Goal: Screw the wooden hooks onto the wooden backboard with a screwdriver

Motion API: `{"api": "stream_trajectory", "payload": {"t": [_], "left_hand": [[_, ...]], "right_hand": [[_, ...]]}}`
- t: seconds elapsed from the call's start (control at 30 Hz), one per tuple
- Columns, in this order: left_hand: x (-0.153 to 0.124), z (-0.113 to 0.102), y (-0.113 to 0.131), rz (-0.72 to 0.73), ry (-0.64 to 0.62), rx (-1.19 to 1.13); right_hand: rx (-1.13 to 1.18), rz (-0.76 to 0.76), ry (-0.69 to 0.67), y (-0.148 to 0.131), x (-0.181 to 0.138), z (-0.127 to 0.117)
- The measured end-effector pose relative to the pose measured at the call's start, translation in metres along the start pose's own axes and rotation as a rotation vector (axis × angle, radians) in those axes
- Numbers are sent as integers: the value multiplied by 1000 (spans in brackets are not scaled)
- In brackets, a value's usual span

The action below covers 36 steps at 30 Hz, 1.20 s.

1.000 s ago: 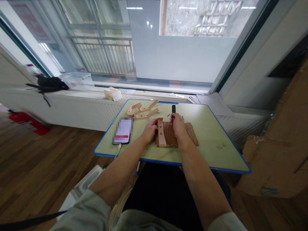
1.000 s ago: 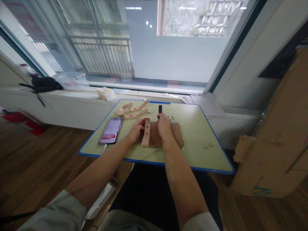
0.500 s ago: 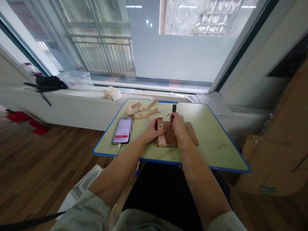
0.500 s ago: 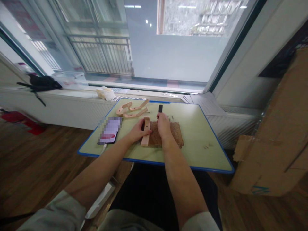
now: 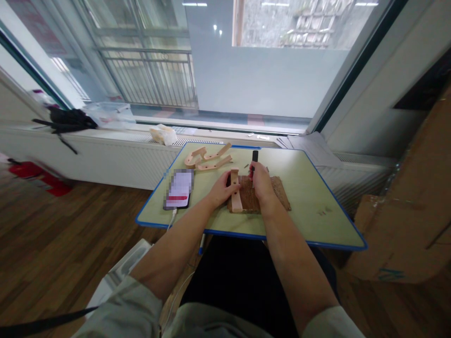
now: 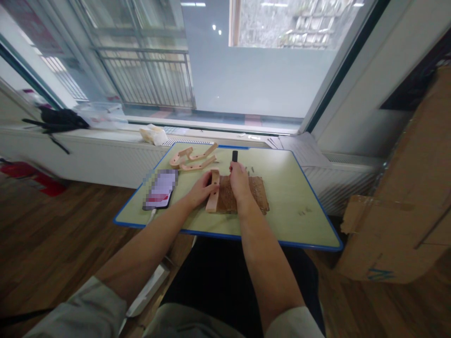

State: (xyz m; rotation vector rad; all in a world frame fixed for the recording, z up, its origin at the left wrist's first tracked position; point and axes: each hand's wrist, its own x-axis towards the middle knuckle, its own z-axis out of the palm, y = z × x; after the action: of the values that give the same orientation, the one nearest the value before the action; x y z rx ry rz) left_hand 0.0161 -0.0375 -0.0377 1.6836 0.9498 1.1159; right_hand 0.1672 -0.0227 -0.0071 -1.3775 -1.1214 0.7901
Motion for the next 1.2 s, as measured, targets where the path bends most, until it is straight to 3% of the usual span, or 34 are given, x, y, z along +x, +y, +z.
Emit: {"api": "stream_trajectory", "payload": {"t": [0.17,0.27,0.37,0.47,0.5,0.6,0.73,0.9,1.2], "left_hand": [[4,3,-4,-42,101,-195],[4,4,1,-89,143,-239],[3,4,6,-89,125,-203],[2,3,7,-58,80,-106],[2,3,7,-53,74,-85],[2,2,6,-55,79,-74],[3,2,6,-61,97,-63],[2,2,8,-46,110,36],[2,3,8,-69,130,-47]], "right_hand": [[1,21,-14,-14,-9,-5],[-144,33,-73,-31,-1,-22],[-553,-78,-216,-52,22,-46],[-1045,-80,-176,-60,48,-61],[-1091,-57,-165,-58,54,-62],[-1135,-56,-167,-42,59,-54],[-1144,-184,-255,-22,47,-36],[-1162,-289,-359,-20,39,-23],[-1210,-180,-393,-9,51,-19]]}}
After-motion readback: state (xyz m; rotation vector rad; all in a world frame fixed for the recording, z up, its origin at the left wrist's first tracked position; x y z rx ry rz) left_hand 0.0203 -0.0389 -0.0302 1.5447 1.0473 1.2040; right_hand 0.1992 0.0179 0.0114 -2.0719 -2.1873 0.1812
